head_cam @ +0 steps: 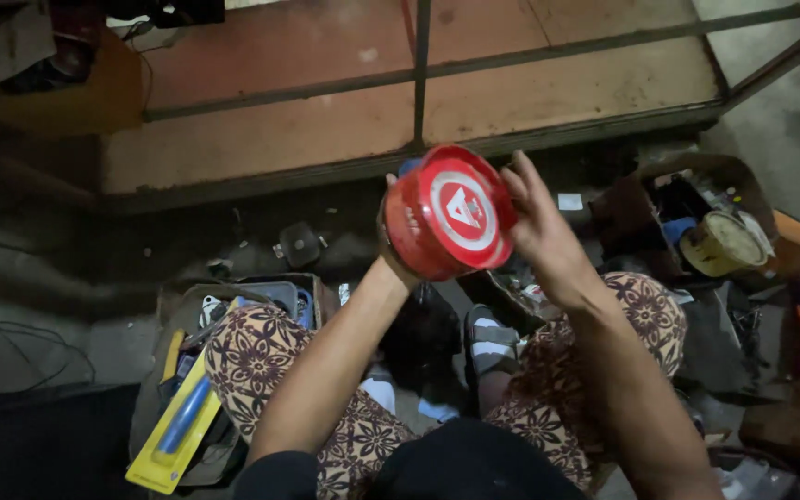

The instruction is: Cleaning a red plastic container with a blue cloth in a workshop setting.

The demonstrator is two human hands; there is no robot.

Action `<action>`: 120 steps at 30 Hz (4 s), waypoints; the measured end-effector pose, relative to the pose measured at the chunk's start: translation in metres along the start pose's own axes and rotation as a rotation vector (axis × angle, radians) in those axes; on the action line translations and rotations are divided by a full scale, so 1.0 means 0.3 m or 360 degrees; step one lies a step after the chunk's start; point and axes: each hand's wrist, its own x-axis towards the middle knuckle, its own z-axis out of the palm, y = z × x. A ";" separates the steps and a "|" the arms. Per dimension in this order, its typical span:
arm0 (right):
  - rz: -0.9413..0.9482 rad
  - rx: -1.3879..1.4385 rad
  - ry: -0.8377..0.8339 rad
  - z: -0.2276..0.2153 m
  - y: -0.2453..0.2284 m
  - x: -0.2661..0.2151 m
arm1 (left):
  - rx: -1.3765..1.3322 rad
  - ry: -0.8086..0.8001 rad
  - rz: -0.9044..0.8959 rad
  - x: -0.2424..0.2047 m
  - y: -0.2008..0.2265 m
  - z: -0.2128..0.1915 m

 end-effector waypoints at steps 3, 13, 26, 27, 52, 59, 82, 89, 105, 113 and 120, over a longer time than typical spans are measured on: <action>0.0114 -0.0384 -0.0198 0.032 -0.024 0.008 | 0.0093 0.0060 0.0045 -0.032 -0.025 0.017; 0.0434 -0.0221 -0.0496 0.010 0.037 0.004 | 0.0400 0.0213 0.0110 -0.090 -0.020 0.046; 0.0069 0.0089 0.0165 0.092 0.060 0.022 | 0.0684 0.0073 0.0576 -0.080 -0.043 0.012; 0.0068 0.0127 0.0272 0.094 0.055 0.027 | 0.0684 0.0022 0.0673 -0.061 -0.070 -0.012; 0.0276 0.1308 0.0398 0.020 0.181 -0.002 | 0.1388 -0.0229 0.1668 -0.266 0.067 0.016; 0.0115 0.1414 0.0567 0.058 0.034 -0.001 | 0.1761 -0.0189 0.1547 -0.283 0.336 0.013; 0.0158 0.1563 0.0109 0.105 0.126 -0.023 | 0.1249 -0.0557 0.1757 -0.229 0.178 0.123; 0.0021 0.1748 -0.0255 0.045 0.211 -0.057 | 0.1268 -0.0628 0.1983 -0.244 0.225 0.151; -0.0038 0.1668 -0.0241 0.055 0.304 -0.055 | 0.1276 -0.0528 0.2037 -0.260 0.272 0.170; -0.0075 0.1512 -0.0028 0.128 0.193 -0.062 | 0.1512 -0.0210 0.1709 -0.131 0.232 0.066; 0.0151 0.1339 0.0328 0.075 0.145 -0.019 | 0.1660 -0.0300 0.1437 -0.173 0.157 0.039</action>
